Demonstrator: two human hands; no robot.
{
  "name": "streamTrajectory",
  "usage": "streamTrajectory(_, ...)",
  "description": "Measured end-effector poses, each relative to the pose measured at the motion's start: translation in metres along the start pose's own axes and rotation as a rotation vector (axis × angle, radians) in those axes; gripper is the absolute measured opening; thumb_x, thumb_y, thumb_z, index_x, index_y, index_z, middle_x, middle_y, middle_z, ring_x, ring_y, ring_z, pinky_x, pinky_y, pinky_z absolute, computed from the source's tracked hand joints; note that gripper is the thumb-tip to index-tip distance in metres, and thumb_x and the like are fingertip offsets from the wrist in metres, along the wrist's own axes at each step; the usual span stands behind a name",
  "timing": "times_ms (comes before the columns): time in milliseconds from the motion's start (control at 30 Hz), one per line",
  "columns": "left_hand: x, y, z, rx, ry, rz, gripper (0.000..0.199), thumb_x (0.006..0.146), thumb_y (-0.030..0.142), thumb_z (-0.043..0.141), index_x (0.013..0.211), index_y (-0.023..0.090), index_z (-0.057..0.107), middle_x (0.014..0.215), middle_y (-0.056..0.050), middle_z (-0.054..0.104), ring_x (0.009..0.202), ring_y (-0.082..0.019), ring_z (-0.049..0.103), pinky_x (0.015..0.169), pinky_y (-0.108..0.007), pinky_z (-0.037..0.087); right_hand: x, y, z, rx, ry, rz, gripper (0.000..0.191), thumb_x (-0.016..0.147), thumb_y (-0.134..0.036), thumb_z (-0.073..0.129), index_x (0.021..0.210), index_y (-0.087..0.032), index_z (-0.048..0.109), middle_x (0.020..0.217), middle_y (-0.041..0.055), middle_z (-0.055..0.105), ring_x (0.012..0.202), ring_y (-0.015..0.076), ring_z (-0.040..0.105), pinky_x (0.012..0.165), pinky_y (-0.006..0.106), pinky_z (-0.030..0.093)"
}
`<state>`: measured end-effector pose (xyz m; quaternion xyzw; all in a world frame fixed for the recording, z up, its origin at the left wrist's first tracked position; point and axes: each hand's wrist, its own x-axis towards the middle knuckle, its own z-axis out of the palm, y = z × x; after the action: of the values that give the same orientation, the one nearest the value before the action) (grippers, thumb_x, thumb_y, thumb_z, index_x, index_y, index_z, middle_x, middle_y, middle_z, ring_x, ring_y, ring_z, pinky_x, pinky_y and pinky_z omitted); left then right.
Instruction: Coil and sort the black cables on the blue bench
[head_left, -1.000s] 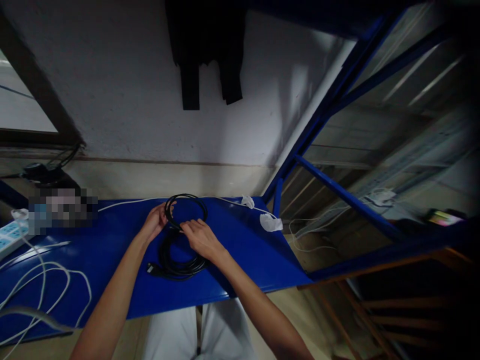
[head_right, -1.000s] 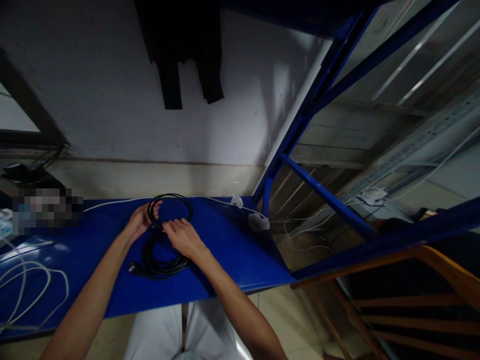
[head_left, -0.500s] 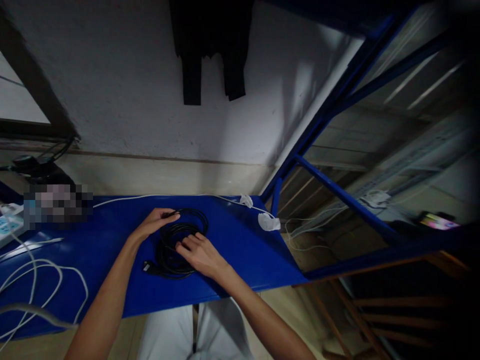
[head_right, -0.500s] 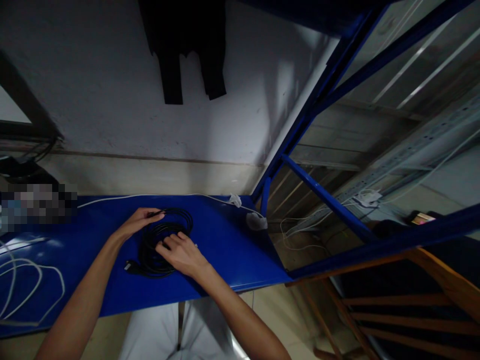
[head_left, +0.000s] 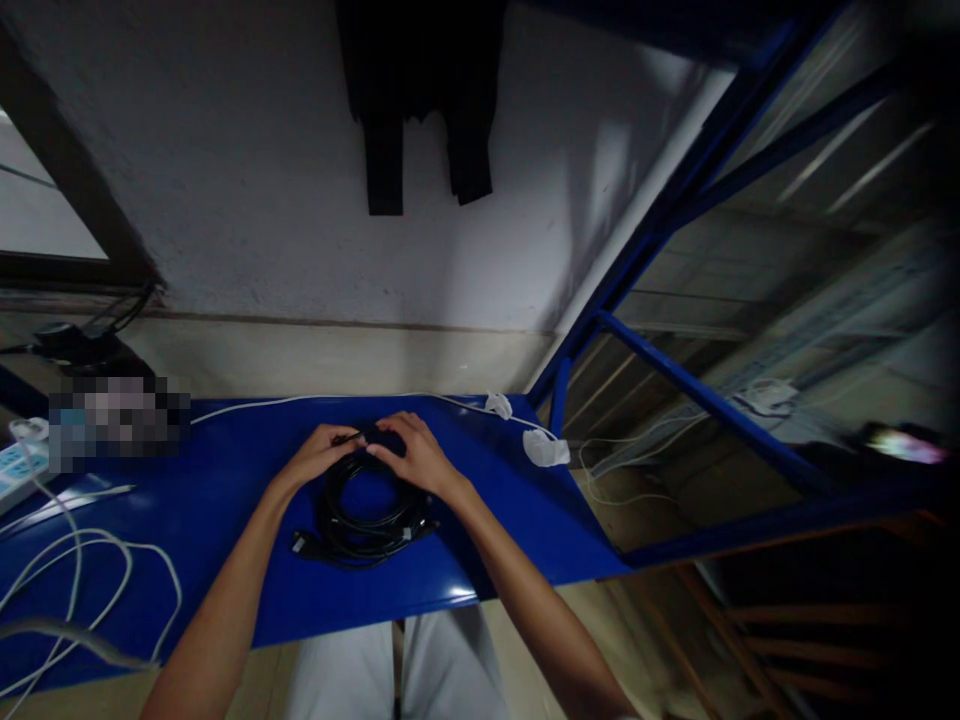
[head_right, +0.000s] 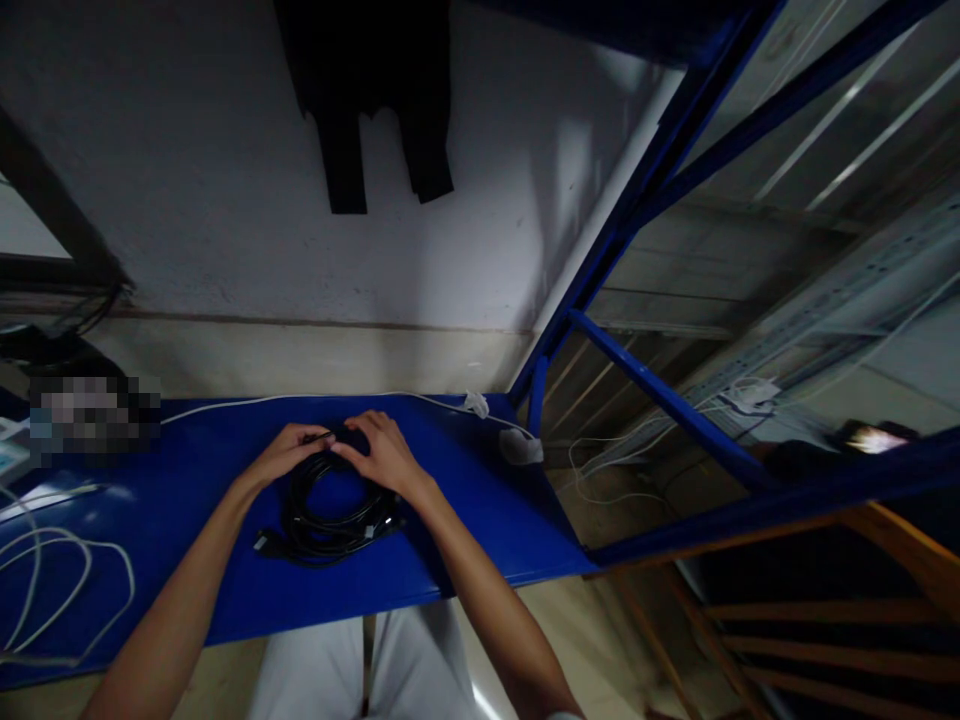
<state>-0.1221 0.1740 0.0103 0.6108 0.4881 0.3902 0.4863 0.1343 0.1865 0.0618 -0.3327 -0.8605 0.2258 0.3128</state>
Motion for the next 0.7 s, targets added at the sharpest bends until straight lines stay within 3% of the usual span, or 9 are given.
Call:
streamTrajectory(67,-0.001,0.003,0.001,-0.005,0.035,0.012,0.036,0.088,0.054,0.082,0.093,0.018,0.086,0.082,-0.004,0.075,0.074,-0.022,0.064,0.067,-0.028,0.044,0.019,0.022,0.005,0.042,-0.030,0.060,0.054,0.092,-0.047,0.086,0.134,-0.017,0.071,0.133,0.0158,0.074,0.122,0.0275,0.069,0.110,0.044,0.050)
streamTrajectory(167,-0.002,0.008,0.001,0.006,0.114,0.061,0.036,0.088,0.054,0.082,0.094,0.018,0.085,0.089,-0.005,0.076,0.083,-0.023,0.066,0.074,-0.028,0.047,0.032,0.044,0.016,0.290,-0.179,0.084,0.037,0.097,-0.047,0.078,0.119,-0.017,0.077,0.106,0.0075,0.079,0.096,0.0215,0.073,0.091,0.034,0.055)
streamTrajectory(233,0.000,0.009,0.001,-0.036,0.188,0.069,0.038,0.091,0.054,0.078,0.103,0.019,0.084,0.095,-0.005,0.077,0.090,-0.023,0.067,0.079,-0.029,0.049,0.030,0.049,0.024,0.429,-0.171,0.122,0.038,0.103,-0.052,0.068,0.116,-0.018,0.078,0.092,0.0042,0.078,0.082,0.0191,0.070,0.080,0.030,0.054)
streamTrajectory(333,0.007,0.004,0.000,-0.225,0.274,0.039,0.046,0.095,0.053,0.069,0.123,0.018,0.079,0.097,-0.006,0.074,0.087,-0.020,0.066,0.077,-0.029,0.049,0.021,0.051,0.036,0.503,-0.117,0.152,0.046,0.104,-0.058,0.064,0.120,-0.017,0.078,0.091,0.0039,0.077,0.075,0.0176,0.066,0.074,0.029,0.051)
streamTrajectory(533,0.016,-0.005,0.000,-0.382,0.282,0.011,0.050,0.087,0.040,0.079,0.131,0.016,0.077,0.117,-0.011,0.076,0.098,-0.019,0.068,0.086,-0.029,0.051,0.016,0.056,0.046,0.507,-0.089,0.223,0.066,0.106,-0.073,0.047,0.086,-0.016,0.074,0.067,-0.0003,0.062,0.061,0.0137,0.050,0.058,0.024,0.038)
streamTrajectory(700,0.011,0.001,0.004,-0.383,0.237,0.007,0.062,0.086,0.049,0.087,0.136,0.016,0.073,0.130,-0.017,0.077,0.101,-0.021,0.072,0.094,-0.034,0.055,0.020,0.064,0.053,0.694,-0.073,0.285,0.061,0.103,-0.073,0.054,0.117,-0.017,0.071,0.085,0.0022,0.075,0.054,0.0114,0.050,0.051,0.024,0.037)
